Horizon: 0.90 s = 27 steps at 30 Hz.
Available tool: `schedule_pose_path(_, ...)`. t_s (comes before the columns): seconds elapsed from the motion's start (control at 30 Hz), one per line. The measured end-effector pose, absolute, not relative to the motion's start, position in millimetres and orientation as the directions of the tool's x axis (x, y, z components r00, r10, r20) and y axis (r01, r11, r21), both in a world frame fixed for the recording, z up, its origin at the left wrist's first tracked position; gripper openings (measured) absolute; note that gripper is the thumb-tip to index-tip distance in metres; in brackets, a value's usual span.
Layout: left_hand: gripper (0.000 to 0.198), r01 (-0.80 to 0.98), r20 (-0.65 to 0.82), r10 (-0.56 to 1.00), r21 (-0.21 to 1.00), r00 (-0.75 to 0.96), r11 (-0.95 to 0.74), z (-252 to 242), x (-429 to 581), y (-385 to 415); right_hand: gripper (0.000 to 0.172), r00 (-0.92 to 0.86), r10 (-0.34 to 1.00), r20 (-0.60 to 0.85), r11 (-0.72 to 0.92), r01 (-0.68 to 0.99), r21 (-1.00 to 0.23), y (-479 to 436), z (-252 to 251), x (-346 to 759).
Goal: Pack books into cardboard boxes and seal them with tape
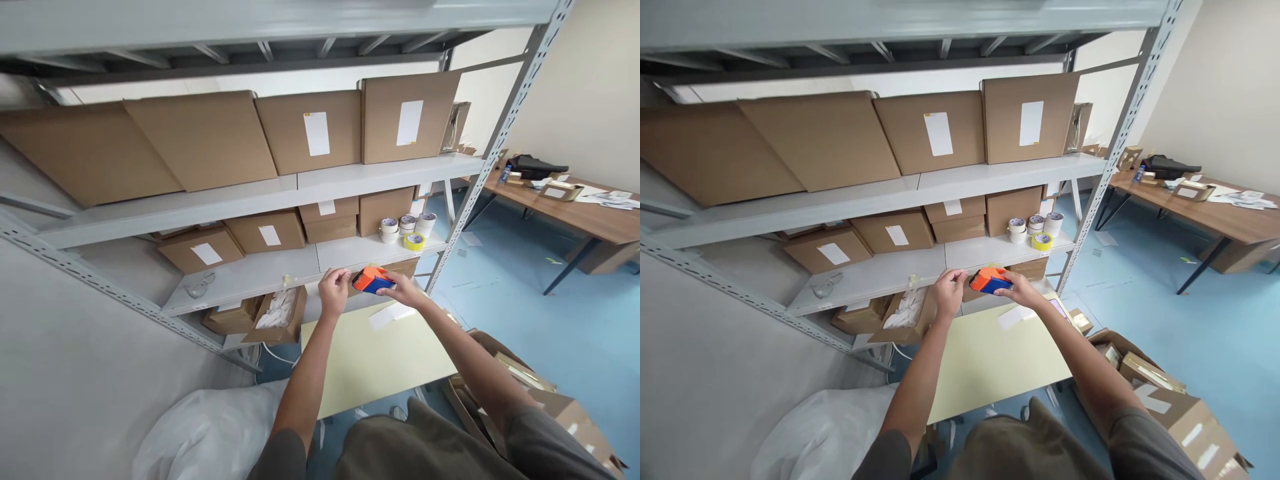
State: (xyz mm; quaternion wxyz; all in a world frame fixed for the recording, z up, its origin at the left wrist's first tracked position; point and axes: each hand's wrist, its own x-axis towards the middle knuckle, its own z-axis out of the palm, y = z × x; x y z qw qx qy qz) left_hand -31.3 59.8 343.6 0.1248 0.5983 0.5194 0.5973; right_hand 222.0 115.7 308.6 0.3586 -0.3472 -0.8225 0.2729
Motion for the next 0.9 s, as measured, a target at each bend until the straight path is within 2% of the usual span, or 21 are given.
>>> schedule_pose_path(0.2,0.042,0.581,0.641,0.653,0.731,-0.404,-0.358,339.7,-6.3,71.7,0.047,-0.573,0.708,0.414,0.653,0.306,-0.693,154.8,315.1,230.2)
schedule_pose_path(0.43,0.04,0.535,0.53,0.648,0.817,-0.547,-0.217,326.1,2.9,97.0,0.045,-0.614,0.697,0.37,0.636,0.29,-0.715,207.2,291.8,241.0)
schedule_pose_path(0.53,0.04,0.567,0.522,0.702,0.799,-0.485,-0.202,322.8,3.4,105.4,0.042,-0.591,0.703,0.397,0.651,0.308,-0.694,228.9,277.7,242.3)
schedule_pose_path(0.6,0.042,0.601,0.508,0.748,0.778,-0.428,-0.184,320.6,3.5,108.7,0.04,-0.552,0.71,0.437,0.675,0.356,-0.646,242.8,268.4,240.0)
schedule_pose_path(0.63,0.05,0.61,0.493,0.758,0.776,-0.428,-0.16,319.2,3.4,109.2,0.038,-0.528,0.72,0.45,0.679,0.402,-0.615,250.1,264.3,237.8)
schedule_pose_path(0.73,0.091,0.583,0.43,0.736,0.81,-0.523,-0.058,313.9,2.0,106.1,0.033,-0.455,0.772,0.444,0.636,0.559,-0.533,274.6,255.7,228.1)
schedule_pose_path(0.77,0.099,0.57,0.414,0.725,0.821,-0.55,-0.037,311.7,1.3,103.6,0.031,-0.443,0.788,0.427,0.615,0.597,-0.515,283.8,254.2,224.3)
schedule_pose_path(0.83,0.099,0.567,0.402,0.73,0.823,-0.553,-0.023,306.4,0.0,97.1,0.029,-0.447,0.81,0.38,0.586,0.65,-0.485,302.9,252.8,216.1)
schedule_pose_path(0.9,0.089,0.581,0.387,0.767,0.814,-0.512,-0.022,299.4,0.2,89.7,0.031,-0.474,0.822,0.315,0.569,0.688,-0.45,321.2,252.4,207.6)
